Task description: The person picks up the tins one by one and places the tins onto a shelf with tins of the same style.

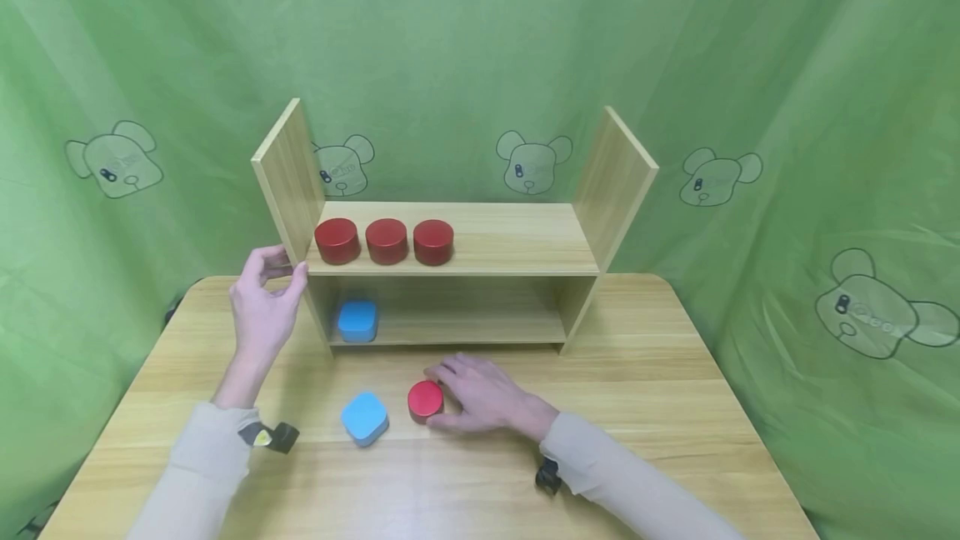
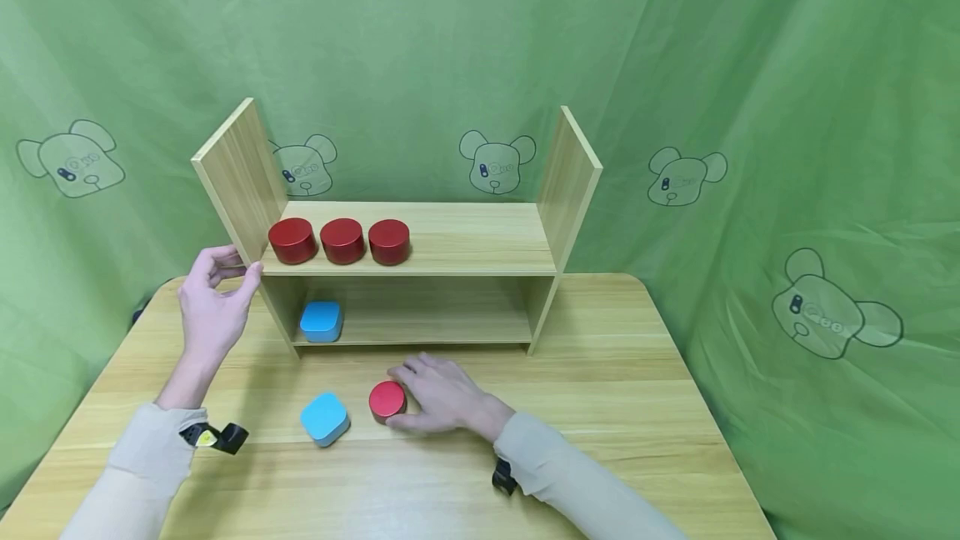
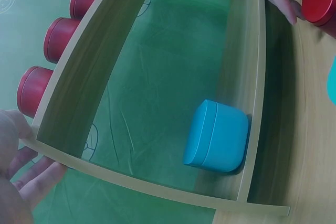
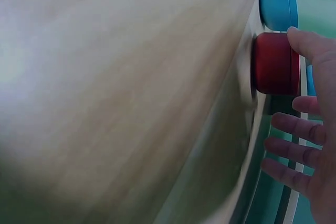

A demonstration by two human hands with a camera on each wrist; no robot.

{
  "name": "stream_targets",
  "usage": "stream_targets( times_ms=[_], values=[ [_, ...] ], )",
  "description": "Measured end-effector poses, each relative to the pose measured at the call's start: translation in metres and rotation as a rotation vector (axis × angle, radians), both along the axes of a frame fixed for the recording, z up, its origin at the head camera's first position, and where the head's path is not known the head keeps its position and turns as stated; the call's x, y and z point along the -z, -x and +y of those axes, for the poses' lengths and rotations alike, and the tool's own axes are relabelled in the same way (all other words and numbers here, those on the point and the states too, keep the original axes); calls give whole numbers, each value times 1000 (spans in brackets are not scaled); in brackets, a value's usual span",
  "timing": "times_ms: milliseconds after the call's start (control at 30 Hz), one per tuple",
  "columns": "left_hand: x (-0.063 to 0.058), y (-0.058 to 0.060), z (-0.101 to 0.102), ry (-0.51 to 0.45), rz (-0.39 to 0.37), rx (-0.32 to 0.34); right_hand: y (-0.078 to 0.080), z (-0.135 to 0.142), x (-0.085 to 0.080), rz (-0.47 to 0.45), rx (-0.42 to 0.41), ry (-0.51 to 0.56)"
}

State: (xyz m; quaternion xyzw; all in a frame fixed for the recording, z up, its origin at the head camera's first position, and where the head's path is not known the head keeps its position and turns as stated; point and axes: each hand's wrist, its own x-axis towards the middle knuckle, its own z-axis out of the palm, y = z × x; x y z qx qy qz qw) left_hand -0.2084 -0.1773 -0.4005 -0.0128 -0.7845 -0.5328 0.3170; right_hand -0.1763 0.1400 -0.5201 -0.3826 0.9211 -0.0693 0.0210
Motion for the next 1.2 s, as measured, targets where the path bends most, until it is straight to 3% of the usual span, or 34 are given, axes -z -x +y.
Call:
stream_targets(
  times_ms=[700,1200],
  values=[
    [2,0,-2,-12,-28,7,5,-4,5,9,-26,-14],
    [2,0,-1,-11,-21,6,-2,2,0,40,-61,3]
  ],
)
